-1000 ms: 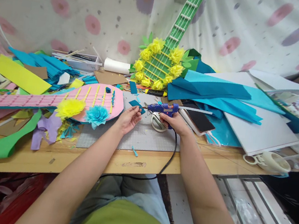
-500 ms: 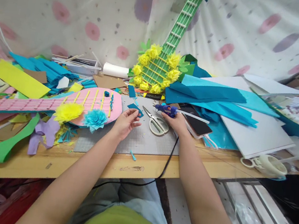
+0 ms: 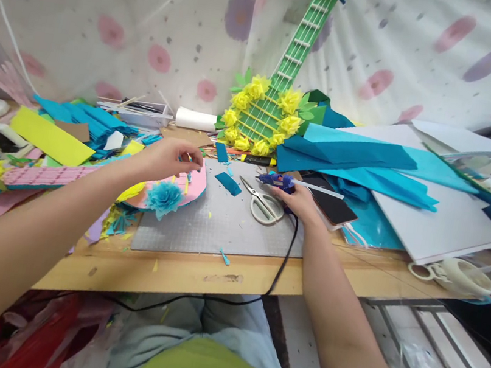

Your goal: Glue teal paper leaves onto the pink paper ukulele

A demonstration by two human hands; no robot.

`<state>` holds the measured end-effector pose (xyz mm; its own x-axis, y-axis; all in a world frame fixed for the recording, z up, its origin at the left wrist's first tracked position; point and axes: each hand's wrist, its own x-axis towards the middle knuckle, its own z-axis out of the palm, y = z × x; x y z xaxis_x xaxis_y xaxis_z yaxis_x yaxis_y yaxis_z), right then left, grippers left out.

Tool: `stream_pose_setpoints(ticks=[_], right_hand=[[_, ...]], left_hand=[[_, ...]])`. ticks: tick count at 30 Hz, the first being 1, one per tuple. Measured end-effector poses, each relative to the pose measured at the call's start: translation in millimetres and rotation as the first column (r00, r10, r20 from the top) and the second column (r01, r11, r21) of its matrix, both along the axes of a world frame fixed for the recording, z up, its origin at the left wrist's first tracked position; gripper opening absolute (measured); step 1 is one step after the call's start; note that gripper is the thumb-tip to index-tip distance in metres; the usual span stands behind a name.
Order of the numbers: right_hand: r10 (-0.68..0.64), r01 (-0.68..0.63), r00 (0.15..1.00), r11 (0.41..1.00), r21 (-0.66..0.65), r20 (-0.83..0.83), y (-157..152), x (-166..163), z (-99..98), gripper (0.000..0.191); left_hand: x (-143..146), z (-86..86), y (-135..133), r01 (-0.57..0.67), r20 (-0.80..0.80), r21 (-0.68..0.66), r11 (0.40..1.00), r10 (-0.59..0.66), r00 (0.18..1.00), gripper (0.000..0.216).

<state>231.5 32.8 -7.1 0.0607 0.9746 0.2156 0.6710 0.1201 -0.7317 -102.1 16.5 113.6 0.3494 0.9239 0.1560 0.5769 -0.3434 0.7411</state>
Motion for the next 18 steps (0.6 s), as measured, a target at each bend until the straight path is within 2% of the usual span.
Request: stream_pose_setpoints(ticks=[2,4,8,12,18], right_hand=[[0.014,-0.014,1.0,1.0,-0.006,0.011,-1.0,0.4,1.6,0.04],[-0.01,0.011,0.999,0.999,-0.039,0.041,-1.1,-0.6,2.4,0.041],[-0.06,0.069,0.994,0.993,-0.099,0.094,0.2,-4.1,1.2,0.046],[-0.051,0.066,0.993,0.987,-0.145,0.109,1.4,-6.0,-1.1,0.046],[-0.044,0.072,0.988,0.98,-0.183,0.151,0.8,-7.0,0.3,0.049]], left_hand=[[-5.9,-4.5,5.2,0.032,-0.187,0.023,0.999,-0.027,0.982,0.005],[-7.0,-9.1,9.0,0.052,-0.289,0.052,0.997,-0.035,0.957,0.006],[-3.8,-20.3,15.8,0.122,-0.381,0.054,0.991,-0.092,0.92,0.015],[-3.0,-30.4,20.1,0.214,-0.475,0.073,0.974,-0.154,0.866,0.017],[-2.5,-31.5,19.4,0.195,-0.646,0.064,0.979,-0.109,0.756,0.024]])
